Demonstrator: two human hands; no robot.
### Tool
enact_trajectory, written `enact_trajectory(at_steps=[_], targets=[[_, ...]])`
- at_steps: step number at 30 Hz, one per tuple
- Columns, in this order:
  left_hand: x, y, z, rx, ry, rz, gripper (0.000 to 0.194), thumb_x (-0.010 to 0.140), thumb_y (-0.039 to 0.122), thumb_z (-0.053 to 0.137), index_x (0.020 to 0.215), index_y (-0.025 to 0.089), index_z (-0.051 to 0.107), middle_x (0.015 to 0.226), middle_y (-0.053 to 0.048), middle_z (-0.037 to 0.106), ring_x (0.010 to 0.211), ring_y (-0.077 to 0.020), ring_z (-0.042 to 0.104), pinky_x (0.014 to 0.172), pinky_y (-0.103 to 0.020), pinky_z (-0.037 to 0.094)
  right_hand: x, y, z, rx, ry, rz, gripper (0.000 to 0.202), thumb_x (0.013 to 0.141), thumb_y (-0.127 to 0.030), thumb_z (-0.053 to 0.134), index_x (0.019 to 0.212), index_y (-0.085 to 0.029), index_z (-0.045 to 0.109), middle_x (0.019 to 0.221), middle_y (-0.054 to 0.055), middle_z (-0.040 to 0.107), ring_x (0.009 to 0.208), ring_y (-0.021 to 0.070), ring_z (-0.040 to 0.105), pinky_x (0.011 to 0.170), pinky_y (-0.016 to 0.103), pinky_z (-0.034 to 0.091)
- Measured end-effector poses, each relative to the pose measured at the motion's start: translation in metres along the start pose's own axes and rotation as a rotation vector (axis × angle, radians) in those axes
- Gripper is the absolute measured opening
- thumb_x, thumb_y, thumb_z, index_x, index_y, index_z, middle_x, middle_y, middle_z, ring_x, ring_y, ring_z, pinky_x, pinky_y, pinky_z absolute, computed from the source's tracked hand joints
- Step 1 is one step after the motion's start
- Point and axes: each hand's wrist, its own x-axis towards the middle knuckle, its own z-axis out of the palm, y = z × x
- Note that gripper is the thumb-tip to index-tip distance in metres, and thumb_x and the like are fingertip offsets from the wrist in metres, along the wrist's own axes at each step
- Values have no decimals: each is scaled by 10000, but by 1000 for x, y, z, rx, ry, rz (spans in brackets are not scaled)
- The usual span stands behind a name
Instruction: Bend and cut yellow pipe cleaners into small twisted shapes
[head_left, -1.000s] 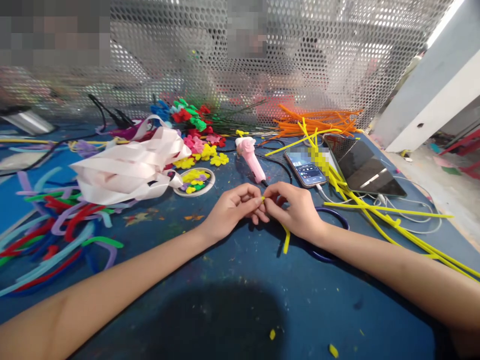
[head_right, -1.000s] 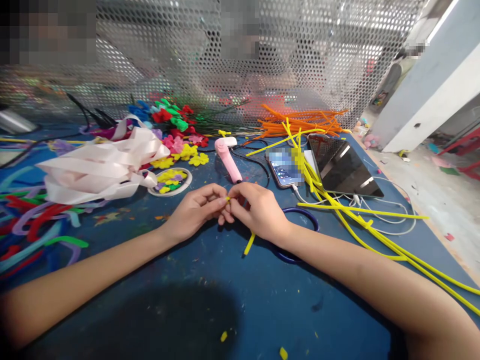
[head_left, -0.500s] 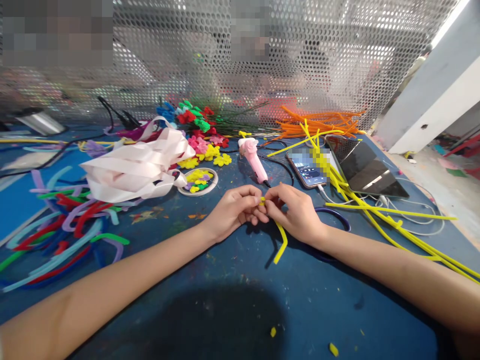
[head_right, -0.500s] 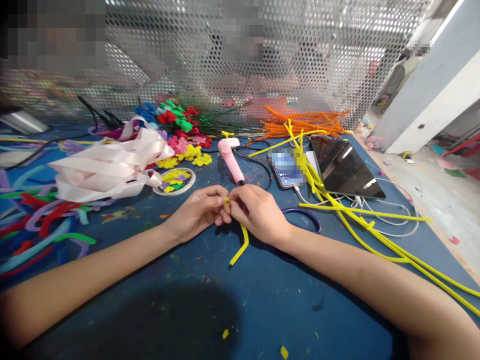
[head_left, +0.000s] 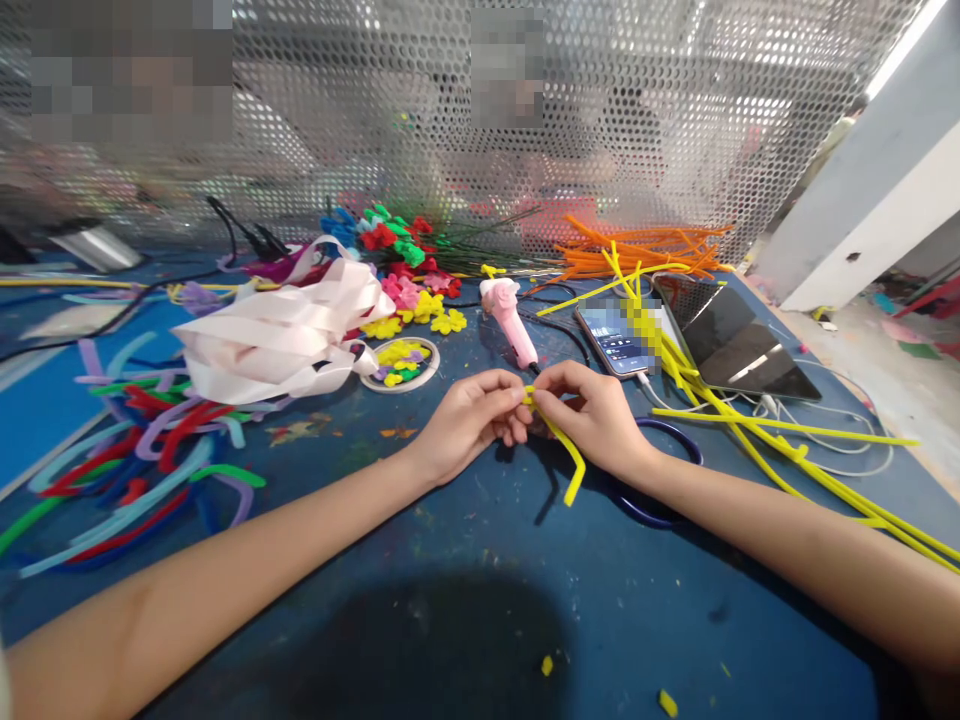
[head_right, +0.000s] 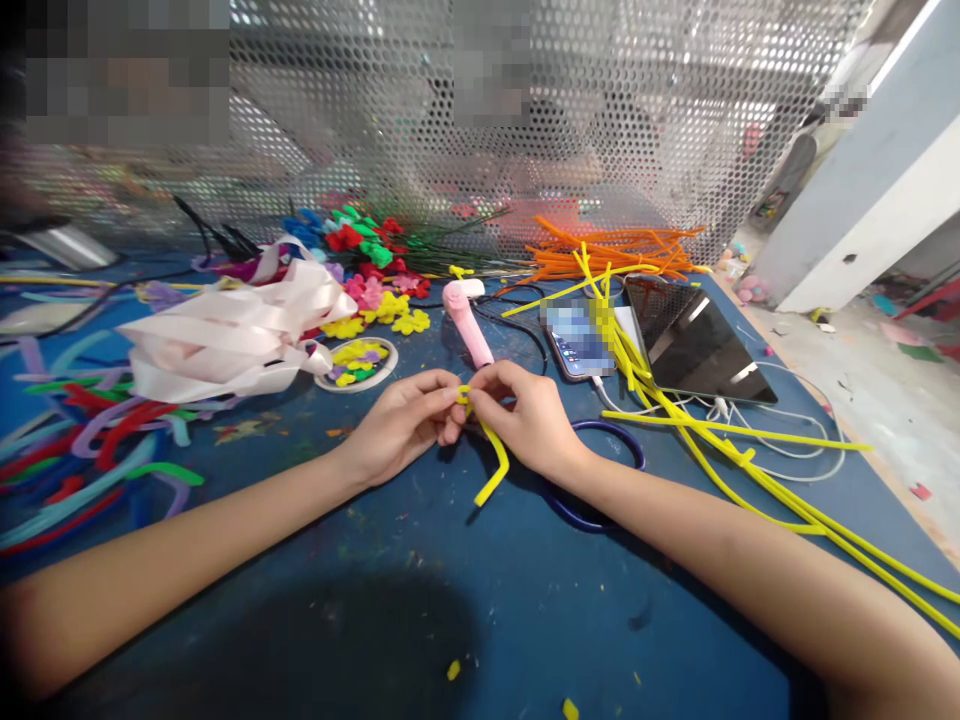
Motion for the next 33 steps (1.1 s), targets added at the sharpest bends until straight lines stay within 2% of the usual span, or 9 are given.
enact_trajectory(at_steps=[4,9,12,19,26,30,33], targets=[[0,-1,1,-27,31,62,159,769,260,636,777,136,538,627,22,601,485,-57,539,465,-157,405,4,2,1,226,-39,131,132,852,-306,530,860,-178,560,696,-17,609,540,76,570,522,192,477],[1,-3,-1,-29,54,70,166,774,277,631,786,140,538,617,27,579,490,-55,514,463,-162,384,6,2,0,345,-56,220,176,835,-347,551,851,-173,572,670,-15,604,494,77,549,462,189,469],[1,-3,-1,-25,32,58,174,771,284,632,788,137,540,615,25,579,492,-57,516,458,-162,384,7,3,-1,310,-84,170,163,809,-327,590,847,-169,588,706,-10,611,544,77,557,498,187,470],[2,-1,-5,-78,-94,-43,113,814,250,575,813,150,523,580,25,601,442,-61,535,418,-145,408,6,1,-2,124,-49,63,96,825,-265,579,815,-178,618,729,-6,622,625,93,571,559,199,458],[3,4,-6,-137,-108,-165,103,748,218,602,763,146,530,653,-19,666,541,-96,630,507,-166,492,2,1,-2,23,-35,-42,84,838,-220,570,834,-187,647,773,6,653,729,117,612,643,221,478],[3,5,-8,-141,-108,-222,107,702,191,617,725,146,522,635,-26,674,534,-103,634,506,-173,500,0,2,-2,27,-59,-74,88,839,-202,565,838,-187,651,803,22,653,737,126,619,618,221,494],[5,5,-11,-131,-116,-253,114,689,166,618,683,144,507,617,-26,673,507,-97,623,472,-158,481,-1,0,-3,74,-89,-69,95,838,-192,557,841,-184,652,800,23,642,654,106,608,558,203,500]])
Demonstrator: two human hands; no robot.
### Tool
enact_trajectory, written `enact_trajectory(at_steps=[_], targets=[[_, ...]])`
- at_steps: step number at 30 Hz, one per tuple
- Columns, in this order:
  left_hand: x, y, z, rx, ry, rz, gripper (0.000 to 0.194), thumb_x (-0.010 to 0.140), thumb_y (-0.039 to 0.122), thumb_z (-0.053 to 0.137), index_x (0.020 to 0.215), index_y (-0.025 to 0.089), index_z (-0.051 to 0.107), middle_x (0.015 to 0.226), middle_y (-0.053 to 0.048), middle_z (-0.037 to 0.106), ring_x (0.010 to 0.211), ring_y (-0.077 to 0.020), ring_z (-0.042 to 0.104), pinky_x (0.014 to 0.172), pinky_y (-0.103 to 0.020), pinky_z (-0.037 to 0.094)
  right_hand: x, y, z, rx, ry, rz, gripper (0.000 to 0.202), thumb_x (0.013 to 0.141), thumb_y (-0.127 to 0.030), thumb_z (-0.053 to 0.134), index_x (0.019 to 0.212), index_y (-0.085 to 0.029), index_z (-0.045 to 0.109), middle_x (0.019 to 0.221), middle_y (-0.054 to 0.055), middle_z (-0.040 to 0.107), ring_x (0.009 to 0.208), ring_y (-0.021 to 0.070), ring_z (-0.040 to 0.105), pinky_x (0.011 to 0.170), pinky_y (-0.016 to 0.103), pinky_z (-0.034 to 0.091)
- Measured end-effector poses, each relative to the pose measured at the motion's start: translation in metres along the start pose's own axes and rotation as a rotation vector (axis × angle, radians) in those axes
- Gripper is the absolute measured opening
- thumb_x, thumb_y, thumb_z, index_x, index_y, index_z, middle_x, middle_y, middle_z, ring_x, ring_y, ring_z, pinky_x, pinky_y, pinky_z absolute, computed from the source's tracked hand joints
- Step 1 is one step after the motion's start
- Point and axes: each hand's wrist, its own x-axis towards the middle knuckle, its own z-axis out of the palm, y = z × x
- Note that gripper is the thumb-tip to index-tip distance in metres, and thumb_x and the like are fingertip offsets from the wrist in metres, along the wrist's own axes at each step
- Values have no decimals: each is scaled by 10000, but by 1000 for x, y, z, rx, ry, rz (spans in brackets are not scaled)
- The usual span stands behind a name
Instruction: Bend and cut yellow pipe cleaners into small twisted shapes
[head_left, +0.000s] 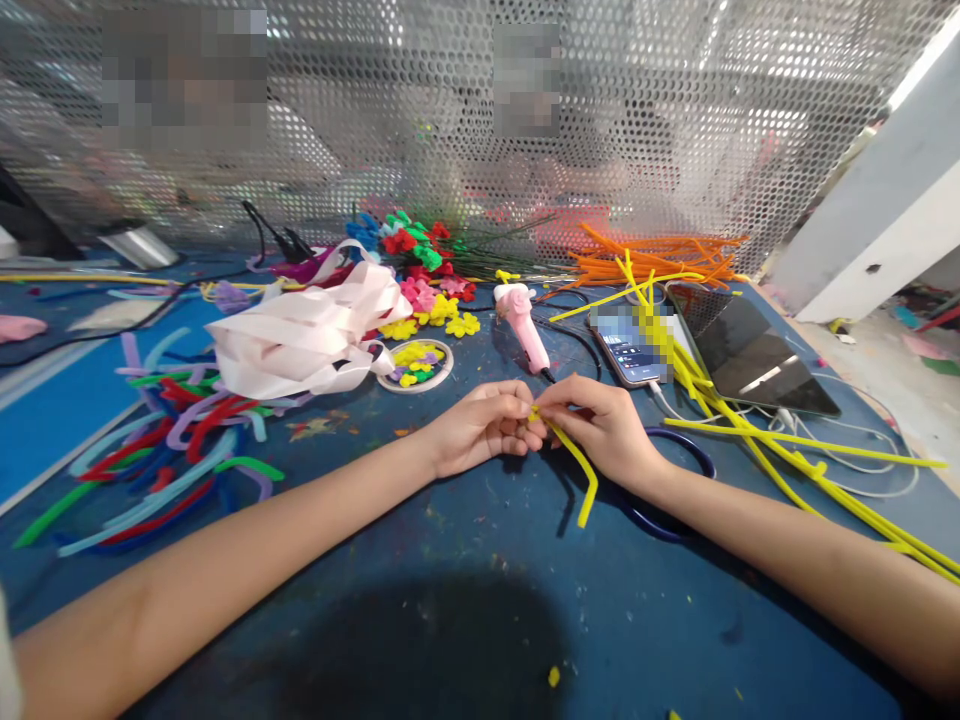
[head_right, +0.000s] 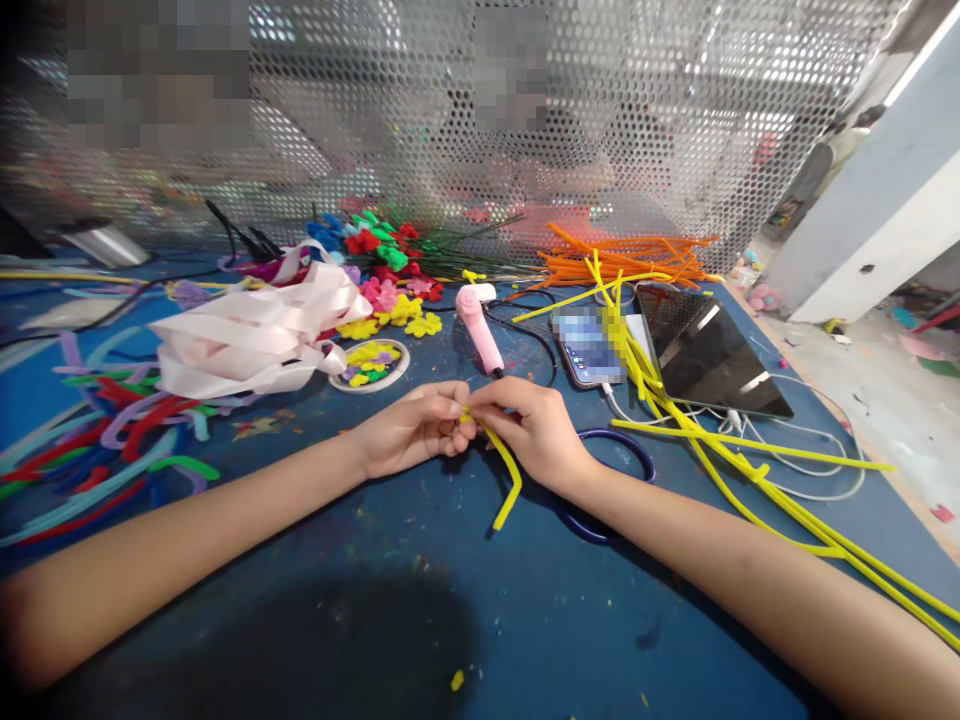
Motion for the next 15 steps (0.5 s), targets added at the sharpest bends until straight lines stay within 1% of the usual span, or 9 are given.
enact_trajectory(at_steps=[3,6,8,11,12,15], targets=[[1,1,-2,27,-13,-14,150,679,154,629,641,142,484,589,-23,660,467,-87,597,423,-141,440,0,-2,-1,63,-22,15,96,829,-179,560,832,-178,655,781,17,632,566,83,589,514,192,503],[1,-2,1,102,7,3,154,694,166,639,644,135,497,593,-23,650,464,-80,581,429,-147,435,0,-1,-2,46,-23,20,96,815,-168,571,825,-177,666,781,16,648,560,85,598,525,196,509],[-1,-5,6,198,80,116,146,736,209,635,685,133,521,619,-18,645,485,-80,580,460,-163,449,1,0,-2,-1,10,51,94,815,-177,576,826,-180,669,769,13,660,581,93,611,545,200,509],[-7,-11,15,412,235,384,157,795,288,612,802,139,564,671,-10,642,569,-99,603,551,-196,483,3,1,0,-22,99,101,86,820,-213,579,813,-185,660,730,4,666,607,101,619,546,193,498],[-8,-12,17,478,275,449,171,799,303,613,843,142,576,690,-11,645,607,-110,615,584,-205,491,3,1,0,-8,119,109,82,819,-223,583,806,-185,655,716,1,665,604,101,619,537,189,493],[-13,-15,19,599,341,541,200,785,317,637,901,156,609,757,-20,666,683,-134,634,636,-220,500,4,1,2,83,114,128,87,819,-252,588,812,-184,640,691,-4,663,577,101,622,532,191,496]])
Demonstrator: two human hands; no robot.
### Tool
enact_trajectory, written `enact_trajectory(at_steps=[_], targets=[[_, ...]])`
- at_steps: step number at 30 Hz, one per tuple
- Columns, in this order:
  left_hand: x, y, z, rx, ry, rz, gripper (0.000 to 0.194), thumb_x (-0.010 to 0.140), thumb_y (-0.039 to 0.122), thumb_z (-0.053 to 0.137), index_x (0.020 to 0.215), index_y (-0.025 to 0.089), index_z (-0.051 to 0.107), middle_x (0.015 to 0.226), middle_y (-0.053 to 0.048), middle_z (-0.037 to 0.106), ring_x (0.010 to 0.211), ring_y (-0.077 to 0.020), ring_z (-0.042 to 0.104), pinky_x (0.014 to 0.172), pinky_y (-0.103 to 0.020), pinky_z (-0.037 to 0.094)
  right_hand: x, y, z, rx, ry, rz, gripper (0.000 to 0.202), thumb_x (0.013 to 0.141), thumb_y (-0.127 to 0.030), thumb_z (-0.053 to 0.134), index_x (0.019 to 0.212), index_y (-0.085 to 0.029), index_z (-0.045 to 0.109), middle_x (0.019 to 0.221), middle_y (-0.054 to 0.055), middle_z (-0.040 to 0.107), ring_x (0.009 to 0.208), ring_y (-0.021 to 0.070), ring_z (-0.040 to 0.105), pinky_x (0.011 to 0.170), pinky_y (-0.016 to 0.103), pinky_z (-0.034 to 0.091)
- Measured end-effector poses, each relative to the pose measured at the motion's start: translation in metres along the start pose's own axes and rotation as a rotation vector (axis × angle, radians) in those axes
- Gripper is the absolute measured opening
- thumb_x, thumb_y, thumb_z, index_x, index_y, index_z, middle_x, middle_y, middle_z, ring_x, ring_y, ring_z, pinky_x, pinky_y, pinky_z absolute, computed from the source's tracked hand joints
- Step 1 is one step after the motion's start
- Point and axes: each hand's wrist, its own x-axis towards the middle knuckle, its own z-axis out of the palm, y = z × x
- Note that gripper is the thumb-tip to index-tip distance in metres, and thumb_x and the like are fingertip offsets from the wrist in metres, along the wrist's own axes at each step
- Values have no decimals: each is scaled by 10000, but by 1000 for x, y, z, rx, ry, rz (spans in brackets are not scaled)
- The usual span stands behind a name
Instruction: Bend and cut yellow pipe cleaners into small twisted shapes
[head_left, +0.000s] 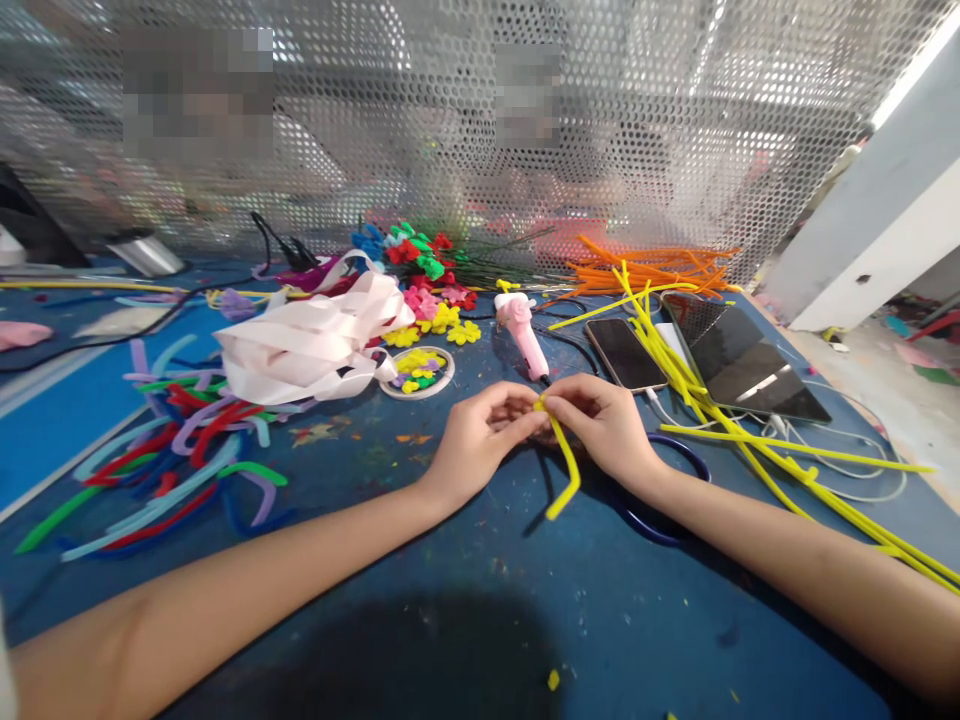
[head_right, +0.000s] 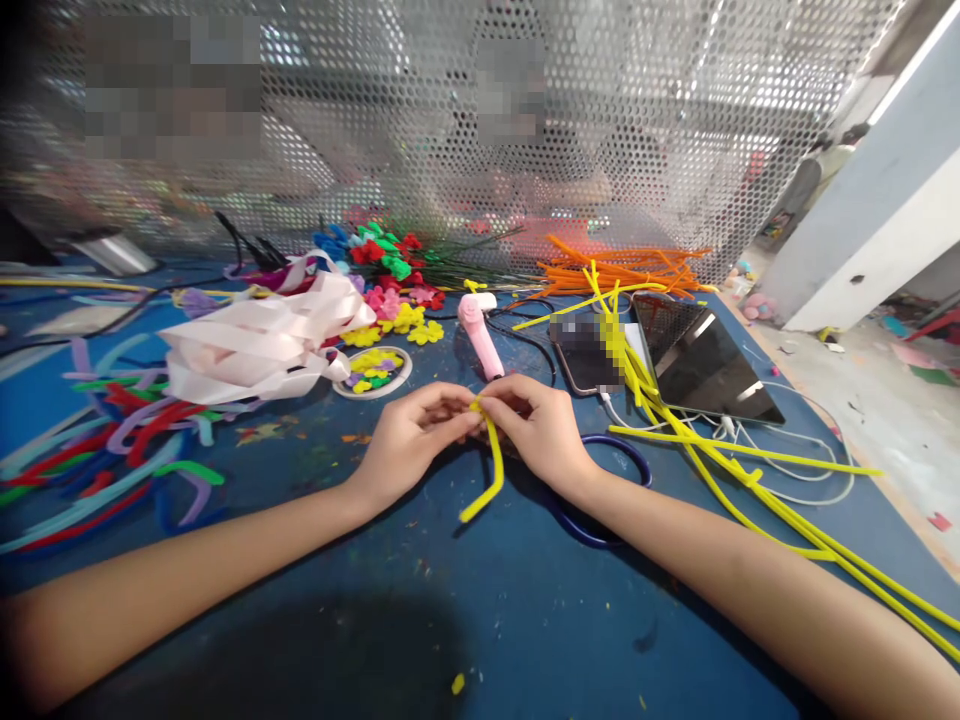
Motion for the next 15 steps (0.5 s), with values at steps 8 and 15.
enact_trajectory(at_steps=[8,15], targets=[[2,-3,-5,250,88,186,135,814,296,609,820,183,682,803,-17,666,722,-132,607,638,-214,453,1,-4,-1,89,-41,36,115,809,-295,601,790,-183,619,670,-14,618,566,97,606,544,199,500],[6,-3,-12,384,5,303,132,844,257,569,789,177,659,802,-16,653,765,-137,584,703,-231,429,3,-1,-3,290,-193,198,198,792,-362,615,774,-171,565,672,-28,579,551,73,578,556,200,517]])
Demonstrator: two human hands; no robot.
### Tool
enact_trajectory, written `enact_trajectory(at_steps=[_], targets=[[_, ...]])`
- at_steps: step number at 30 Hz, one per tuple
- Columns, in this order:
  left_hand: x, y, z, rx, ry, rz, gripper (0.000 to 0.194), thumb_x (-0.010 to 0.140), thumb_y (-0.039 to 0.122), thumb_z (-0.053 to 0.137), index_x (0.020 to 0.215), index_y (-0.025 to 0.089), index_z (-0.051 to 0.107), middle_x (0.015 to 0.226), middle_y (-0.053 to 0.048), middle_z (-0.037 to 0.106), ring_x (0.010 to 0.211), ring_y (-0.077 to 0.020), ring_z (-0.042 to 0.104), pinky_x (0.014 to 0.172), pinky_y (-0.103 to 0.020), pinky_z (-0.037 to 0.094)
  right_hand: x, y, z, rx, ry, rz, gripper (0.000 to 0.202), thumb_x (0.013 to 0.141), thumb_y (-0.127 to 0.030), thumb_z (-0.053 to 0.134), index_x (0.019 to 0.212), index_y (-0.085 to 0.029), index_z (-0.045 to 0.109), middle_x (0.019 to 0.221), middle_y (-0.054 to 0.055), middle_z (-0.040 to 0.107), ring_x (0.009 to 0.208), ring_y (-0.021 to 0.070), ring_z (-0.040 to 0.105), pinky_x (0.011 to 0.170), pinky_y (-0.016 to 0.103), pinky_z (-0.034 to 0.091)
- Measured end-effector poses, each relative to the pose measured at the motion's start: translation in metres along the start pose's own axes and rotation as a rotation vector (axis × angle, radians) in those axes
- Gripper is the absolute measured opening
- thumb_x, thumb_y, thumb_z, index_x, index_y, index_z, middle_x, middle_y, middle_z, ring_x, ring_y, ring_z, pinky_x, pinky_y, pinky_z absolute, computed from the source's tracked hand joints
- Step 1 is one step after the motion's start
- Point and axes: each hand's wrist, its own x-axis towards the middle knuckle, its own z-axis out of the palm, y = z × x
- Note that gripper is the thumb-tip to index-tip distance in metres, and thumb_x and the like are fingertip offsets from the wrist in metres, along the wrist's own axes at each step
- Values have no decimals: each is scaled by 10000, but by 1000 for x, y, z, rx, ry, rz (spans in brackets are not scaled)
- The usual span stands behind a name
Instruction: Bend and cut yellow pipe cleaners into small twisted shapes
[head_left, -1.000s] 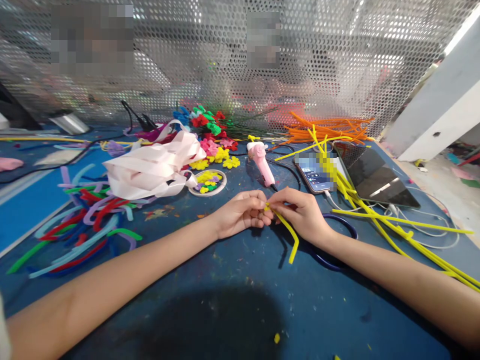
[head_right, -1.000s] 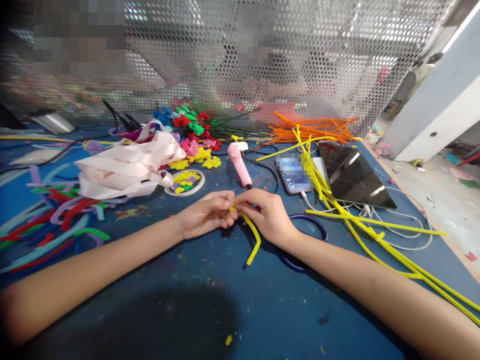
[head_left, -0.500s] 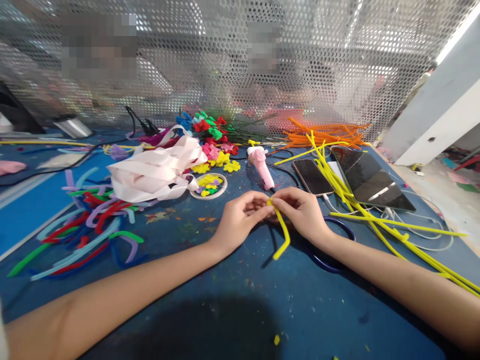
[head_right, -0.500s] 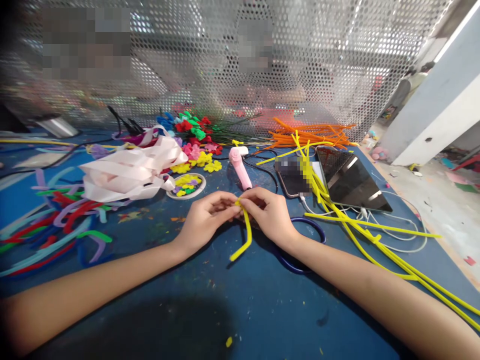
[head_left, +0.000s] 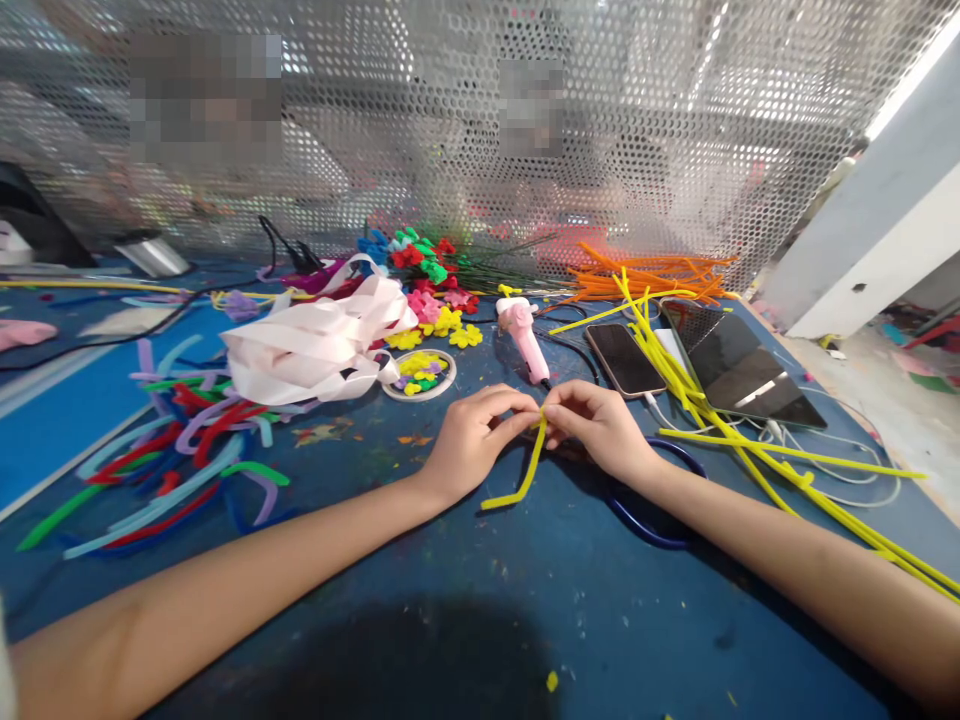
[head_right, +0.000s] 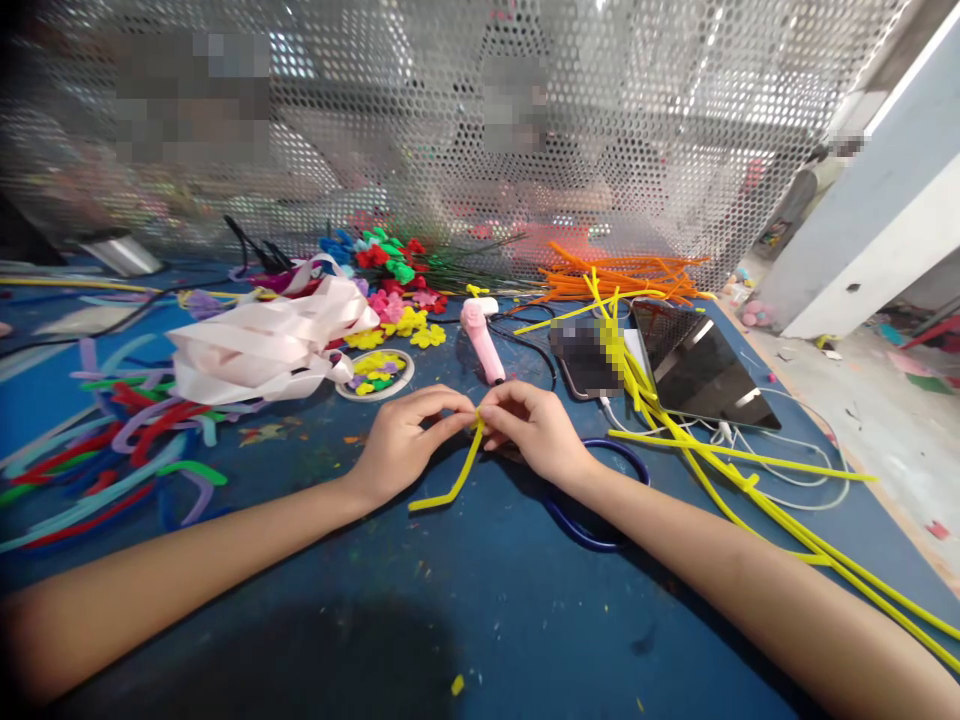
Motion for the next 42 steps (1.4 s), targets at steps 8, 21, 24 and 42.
enact_trajectory(at_steps=[8,21,24,42], targets=[[1,-1,4,-201,38,-196,160,819,327,590,815,175,640,766,-3,640,671,-122,582,584,-201,440,3,3,1,99,-40,68,268,729,-374,685,840,-163,562,705,-22,594,593,79,590,536,192,519],[10,-12,-3,-485,-211,-97,144,693,298,726,782,186,714,785,-22,589,719,-127,558,606,-211,444,1,-3,-7,118,-275,187,244,780,-369,645,766,-129,605,586,-34,567,500,44,468,459,166,298],[9,-13,-3,-505,-199,-86,145,667,306,748,752,192,723,743,-17,597,668,-116,548,593,-216,442,1,-5,-7,100,-306,190,239,776,-361,646,748,-127,604,583,-36,560,487,42,442,459,175,285],[8,-5,-1,-404,-111,-204,187,768,327,641,844,168,703,807,-48,675,669,-140,585,601,-240,469,-3,-3,1,-116,-50,83,301,781,-453,604,751,-155,565,544,-43,521,435,59,445,414,178,334]])
